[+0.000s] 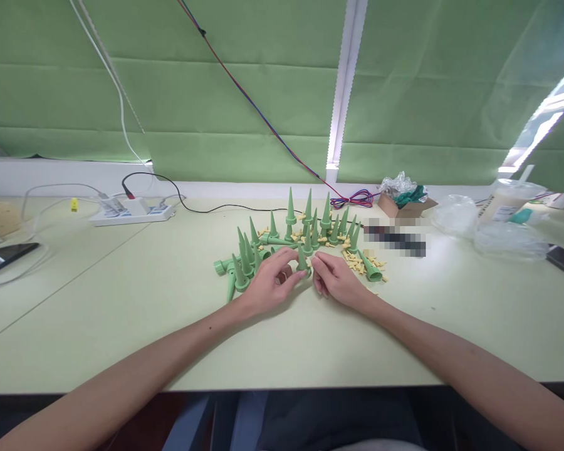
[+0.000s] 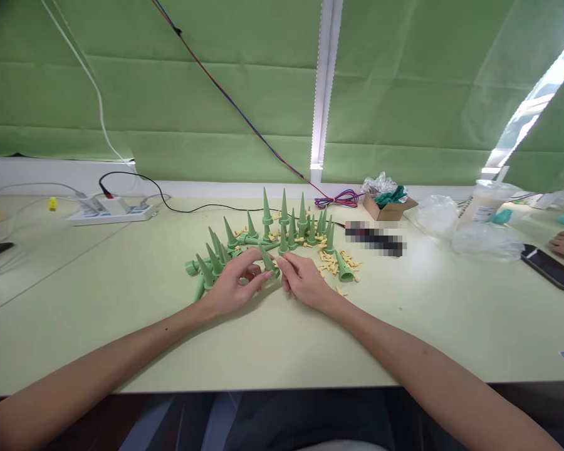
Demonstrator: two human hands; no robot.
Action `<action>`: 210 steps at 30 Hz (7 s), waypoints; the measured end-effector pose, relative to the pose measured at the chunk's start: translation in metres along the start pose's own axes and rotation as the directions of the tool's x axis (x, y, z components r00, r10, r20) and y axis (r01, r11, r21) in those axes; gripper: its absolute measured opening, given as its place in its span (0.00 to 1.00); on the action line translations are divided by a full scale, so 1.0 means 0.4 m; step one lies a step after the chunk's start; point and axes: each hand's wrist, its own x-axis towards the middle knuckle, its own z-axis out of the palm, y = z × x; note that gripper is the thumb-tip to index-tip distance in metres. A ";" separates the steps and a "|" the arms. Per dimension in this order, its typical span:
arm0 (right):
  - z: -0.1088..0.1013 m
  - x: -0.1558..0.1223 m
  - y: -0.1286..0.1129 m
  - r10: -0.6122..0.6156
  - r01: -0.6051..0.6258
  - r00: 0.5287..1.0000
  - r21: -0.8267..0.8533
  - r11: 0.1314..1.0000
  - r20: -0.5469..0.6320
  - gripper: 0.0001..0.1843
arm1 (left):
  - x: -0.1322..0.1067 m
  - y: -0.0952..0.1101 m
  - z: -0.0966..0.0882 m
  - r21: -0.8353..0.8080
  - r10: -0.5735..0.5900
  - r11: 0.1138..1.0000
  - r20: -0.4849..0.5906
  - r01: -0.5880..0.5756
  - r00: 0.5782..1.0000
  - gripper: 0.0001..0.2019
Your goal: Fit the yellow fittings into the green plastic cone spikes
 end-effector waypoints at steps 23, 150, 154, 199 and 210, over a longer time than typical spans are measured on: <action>0.006 0.003 0.008 0.050 -0.037 0.992 0.105 0.994 -0.120 0.28 | 0.001 0.010 0.002 0.105 0.009 0.994 -0.067 -0.002 0.998 0.10; 0.000 -0.002 0.001 0.032 -0.032 0.999 -0.013 0.999 0.010 0.33 | -0.004 0.003 -0.007 0.096 0.074 0.992 0.069 -0.080 0.995 0.11; 0.001 -0.001 0.006 0.028 -0.028 1.000 -0.008 1.000 -0.007 0.31 | -0.003 -0.001 -0.005 0.131 0.074 0.988 0.052 -0.081 0.996 0.09; 0.000 -0.002 0.013 -0.028 0.030 0.999 0.121 0.992 -0.016 0.23 | 0.005 0.007 -0.003 -0.113 -0.195 0.972 0.087 0.204 0.977 0.16; 0.002 -0.009 0.000 0.003 0.001 1.000 0.139 0.990 -0.030 0.26 | -0.003 0.001 0.002 -0.040 -0.056 0.998 -0.016 0.055 0.998 0.14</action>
